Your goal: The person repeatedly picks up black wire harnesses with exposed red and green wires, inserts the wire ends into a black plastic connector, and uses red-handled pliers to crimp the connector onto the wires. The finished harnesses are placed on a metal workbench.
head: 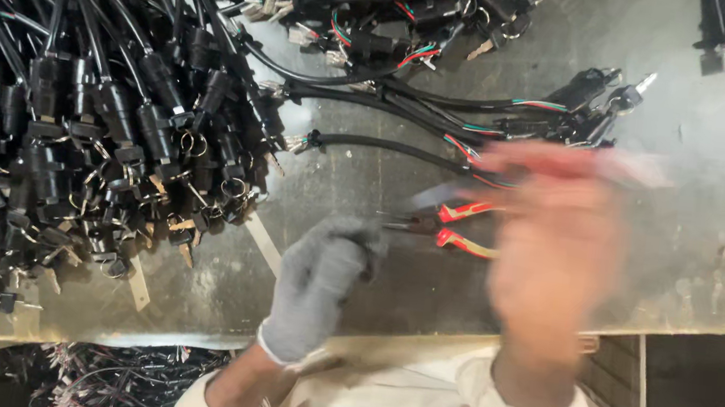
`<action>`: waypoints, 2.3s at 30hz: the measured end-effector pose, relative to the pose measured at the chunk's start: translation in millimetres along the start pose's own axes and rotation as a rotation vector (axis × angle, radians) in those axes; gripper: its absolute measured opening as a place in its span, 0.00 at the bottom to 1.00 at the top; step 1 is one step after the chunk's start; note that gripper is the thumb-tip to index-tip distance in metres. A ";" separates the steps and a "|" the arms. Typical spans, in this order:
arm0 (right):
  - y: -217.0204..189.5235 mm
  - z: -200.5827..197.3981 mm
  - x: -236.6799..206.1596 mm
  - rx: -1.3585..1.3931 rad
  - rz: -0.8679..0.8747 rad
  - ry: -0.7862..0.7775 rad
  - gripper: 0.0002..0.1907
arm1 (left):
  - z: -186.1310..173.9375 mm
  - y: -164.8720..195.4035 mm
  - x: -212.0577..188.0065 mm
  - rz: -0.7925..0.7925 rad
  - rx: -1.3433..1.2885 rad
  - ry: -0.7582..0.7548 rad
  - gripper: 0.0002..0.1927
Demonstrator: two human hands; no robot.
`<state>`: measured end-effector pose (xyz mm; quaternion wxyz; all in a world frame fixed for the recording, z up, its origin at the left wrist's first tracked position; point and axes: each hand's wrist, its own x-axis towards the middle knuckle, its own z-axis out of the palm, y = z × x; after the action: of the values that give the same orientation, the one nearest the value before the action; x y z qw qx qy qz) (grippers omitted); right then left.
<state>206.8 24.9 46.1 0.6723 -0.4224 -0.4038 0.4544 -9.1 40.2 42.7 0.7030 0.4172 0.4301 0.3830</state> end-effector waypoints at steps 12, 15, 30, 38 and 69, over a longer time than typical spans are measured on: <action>74.6 -19.4 -69.7 -0.141 0.298 -0.359 0.25 | -0.1 -27.1 -7.4 0.402 0.174 -0.015 0.11; 69.5 -14.7 -59.5 -0.289 0.154 -0.374 0.21 | -1.5 -29.1 -8.4 0.547 0.363 0.029 0.17; 54.9 -9.1 -58.0 -0.425 0.081 -0.393 0.15 | 1.6 1.7 -3.9 0.413 0.871 -0.051 0.25; 74.2 -27.7 -67.1 -0.224 0.370 -0.390 0.09 | 7.7 -15.4 0.3 0.487 0.834 -0.063 0.24; 41.8 -22.3 -21.1 -1.139 -0.320 -0.348 0.36 | -9.7 -29.1 -1.0 0.112 0.046 -0.161 0.17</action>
<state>210.7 9.9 -3.4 0.3253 -0.5688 -0.7453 0.1231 -13.2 31.3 13.6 0.7031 0.4859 0.3568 0.3771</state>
